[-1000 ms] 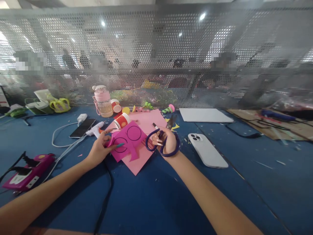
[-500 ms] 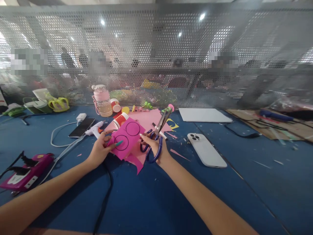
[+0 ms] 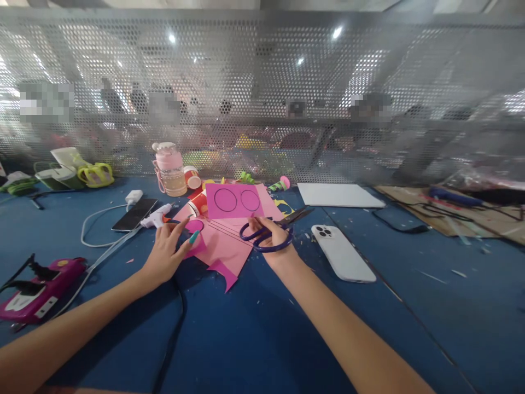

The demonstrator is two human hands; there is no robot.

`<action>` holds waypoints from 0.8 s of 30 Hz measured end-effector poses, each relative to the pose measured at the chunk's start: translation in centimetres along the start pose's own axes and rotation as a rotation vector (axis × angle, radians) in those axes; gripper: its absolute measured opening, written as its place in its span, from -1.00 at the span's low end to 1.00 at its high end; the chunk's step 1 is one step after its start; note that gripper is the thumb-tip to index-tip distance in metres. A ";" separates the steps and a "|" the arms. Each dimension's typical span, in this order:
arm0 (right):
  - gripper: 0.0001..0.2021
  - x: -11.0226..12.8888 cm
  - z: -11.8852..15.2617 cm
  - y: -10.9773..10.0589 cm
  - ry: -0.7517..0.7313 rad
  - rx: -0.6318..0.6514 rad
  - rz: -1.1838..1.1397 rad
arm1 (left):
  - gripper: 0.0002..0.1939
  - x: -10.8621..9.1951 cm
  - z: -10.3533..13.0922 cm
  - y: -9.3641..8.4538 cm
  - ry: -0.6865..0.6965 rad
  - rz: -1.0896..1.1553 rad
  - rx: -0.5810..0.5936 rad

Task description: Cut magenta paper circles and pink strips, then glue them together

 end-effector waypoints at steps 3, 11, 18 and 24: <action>-0.83 -0.4 0.7 0.5 0.005 0.020 -0.003 | -0.56 -0.4 -0.2 -0.9 -0.017 0.095 -0.035; -0.66 -1.9 3.7 2.7 -0.025 0.148 0.061 | -0.48 -2.3 -0.1 0.5 -0.347 1.132 0.231; -0.57 -1.4 4.6 2.8 -0.055 0.428 0.384 | -0.01 -1.7 -0.6 -2.5 -0.216 1.096 -0.238; -0.58 -0.6 5.3 2.5 -0.121 0.477 1.043 | -0.28 -2.1 -0.4 -3.7 -0.167 1.107 -0.337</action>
Point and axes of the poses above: each hand's wrist, its own z-axis away from the middle knuckle, its own y-axis out of the palm, x = y × z, the point moved 4 cm from there along -z, towards the middle knuckle, and after that the axes turned 3 degrees about -y, right-handed, at the moved point
